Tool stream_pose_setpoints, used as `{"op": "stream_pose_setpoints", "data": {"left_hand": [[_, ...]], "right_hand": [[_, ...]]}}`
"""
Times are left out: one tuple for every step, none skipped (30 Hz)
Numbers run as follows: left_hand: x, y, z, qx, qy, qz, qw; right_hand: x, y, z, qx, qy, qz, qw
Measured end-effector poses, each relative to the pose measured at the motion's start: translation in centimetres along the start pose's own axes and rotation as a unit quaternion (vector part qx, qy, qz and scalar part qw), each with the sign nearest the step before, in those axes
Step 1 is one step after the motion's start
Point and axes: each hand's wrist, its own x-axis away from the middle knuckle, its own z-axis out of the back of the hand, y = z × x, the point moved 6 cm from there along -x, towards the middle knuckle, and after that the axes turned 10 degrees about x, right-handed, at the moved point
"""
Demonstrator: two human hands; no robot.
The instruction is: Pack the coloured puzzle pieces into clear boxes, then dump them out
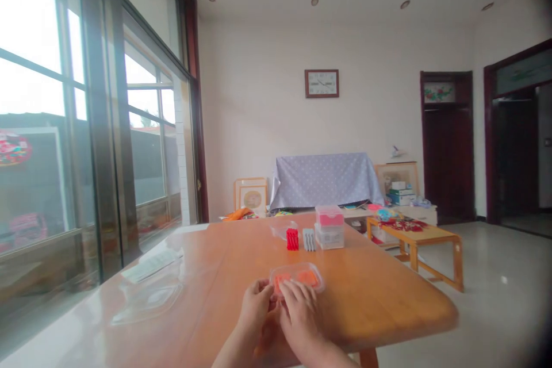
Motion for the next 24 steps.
{"op": "stream_pose_setpoints", "data": {"left_hand": [[0.0,-0.5,-1.0,-0.001,-0.004,0.003,1.0],[0.0,-1.0,-1.8,-0.005,-0.007,0.006,1.0],[0.0,-1.4,-2.6,-0.012,-0.011,0.008,1.0],[-0.1,-1.7,-3.1,-0.024,-0.013,0.009,1.0],[-0.2,-2.0,-3.3,-0.039,-0.014,0.006,0.999],[-0.3,-2.0,-3.3,-0.059,-0.012,-0.003,0.998],[-0.6,-1.8,-3.0,-0.084,-0.008,-0.02,0.996],[-0.8,-1.5,-2.6,-0.113,-0.002,-0.043,0.993],[-1.0,-0.9,-2.0,-0.145,0.004,-0.073,0.987],[-1.2,-0.3,-1.3,-0.182,0.013,-0.106,0.978],[-1.3,0.4,-0.8,-0.219,0.015,-0.136,0.966],[-1.3,1.0,-0.3,-0.254,0.019,-0.156,0.954],[-1.4,1.4,0.2,-0.284,0.023,-0.159,0.945],[-1.4,1.6,0.5,-0.302,0.026,-0.155,0.94],[-1.3,1.7,0.7,-0.315,0.026,-0.148,0.937],[-1.3,1.6,0.8,-0.325,0.025,-0.14,0.935],[-1.2,1.6,0.8,-0.332,0.021,-0.135,0.933],[-1.2,1.4,0.7,-0.338,0.016,-0.13,0.932],[-1.1,1.3,0.6,-0.344,0.011,-0.127,0.93],[-1.1,1.2,0.5,-0.349,0.005,-0.126,0.928],[-1.1,1.1,0.4,-0.353,0.0,-0.126,0.927],[-1.2,1.1,0.4,-0.355,-0.005,-0.127,0.926],[-1.2,1.0,0.3,-0.357,-0.01,-0.128,0.925],[-1.3,1.0,0.3,-0.358,-0.015,-0.128,0.925]], "right_hand": [[0.2,0.3,0.0,0.006,0.001,-0.013,1.0],[0.4,0.9,0.1,0.012,0.001,-0.025,1.0],[0.3,1.6,0.3,0.017,-0.002,-0.036,0.999],[0.2,2.5,0.6,0.022,-0.007,-0.043,0.999],[0.0,3.4,0.9,0.028,-0.011,-0.049,0.998],[-0.2,4.4,1.3,0.035,-0.014,-0.052,0.998],[-0.4,5.5,1.7,0.045,-0.016,-0.055,0.997],[-0.6,6.5,2.0,0.057,-0.017,-0.055,0.997],[-0.8,7.6,2.3,0.068,-0.018,-0.054,0.996],[-1.0,8.7,2.5,0.08,-0.02,-0.056,0.995],[-1.1,9.8,2.6,0.092,-0.023,-0.06,0.994],[-1.3,11.0,2.6,0.103,-0.028,-0.068,0.992],[-1.5,12.1,2.5,0.114,-0.035,-0.078,0.99],[-1.8,13.2,2.3,0.122,-0.041,-0.088,0.988],[-2.1,14.2,2.2,0.128,-0.049,-0.097,0.986],[-2.4,15.1,2.0,0.132,-0.055,-0.103,0.984],[-2.8,15.9,1.8,0.134,-0.061,-0.107,0.983],[-3.2,16.5,1.8,0.135,-0.066,-0.108,0.983],[-3.7,17.0,1.7,0.135,-0.068,-0.108,0.983],[-4.1,17.5,1.8,0.133,-0.07,-0.109,0.983],[-4.5,17.8,1.9,0.129,-0.069,-0.111,0.983],[-4.9,18.1,2.0,0.124,-0.068,-0.115,0.983],[-5.2,18.4,2.1,0.119,-0.067,-0.12,0.983],[-5.5,18.7,2.2,0.115,-0.066,-0.124,0.983]]}}
